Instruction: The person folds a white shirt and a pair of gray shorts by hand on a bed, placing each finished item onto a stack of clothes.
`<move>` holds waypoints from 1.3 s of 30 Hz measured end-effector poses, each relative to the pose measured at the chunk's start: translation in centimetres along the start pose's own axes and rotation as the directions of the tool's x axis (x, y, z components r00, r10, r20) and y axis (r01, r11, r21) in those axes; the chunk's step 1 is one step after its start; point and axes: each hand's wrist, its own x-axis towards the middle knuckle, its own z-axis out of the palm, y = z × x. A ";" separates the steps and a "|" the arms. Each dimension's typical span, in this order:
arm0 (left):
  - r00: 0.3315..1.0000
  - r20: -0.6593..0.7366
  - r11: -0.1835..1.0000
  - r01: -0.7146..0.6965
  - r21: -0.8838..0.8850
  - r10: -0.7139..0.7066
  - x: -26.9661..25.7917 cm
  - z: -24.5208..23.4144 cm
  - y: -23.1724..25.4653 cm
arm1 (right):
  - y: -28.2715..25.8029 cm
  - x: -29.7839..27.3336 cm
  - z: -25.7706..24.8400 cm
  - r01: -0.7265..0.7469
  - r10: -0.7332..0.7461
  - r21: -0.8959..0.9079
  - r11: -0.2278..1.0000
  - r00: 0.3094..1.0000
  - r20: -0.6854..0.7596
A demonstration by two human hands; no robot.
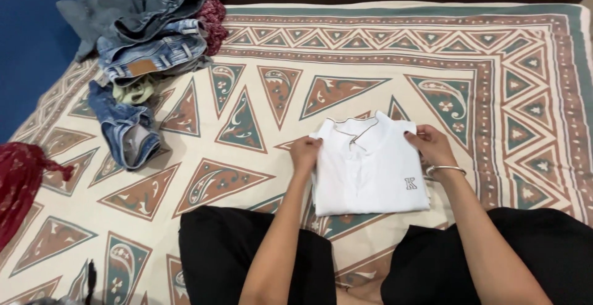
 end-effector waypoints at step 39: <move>0.841 0.140 0.822 -0.540 0.179 0.523 -4.2 6.7 8.3 | -0.4 -5.8 10.1 0.496 -0.545 -0.289 0.818 0.831 -0.116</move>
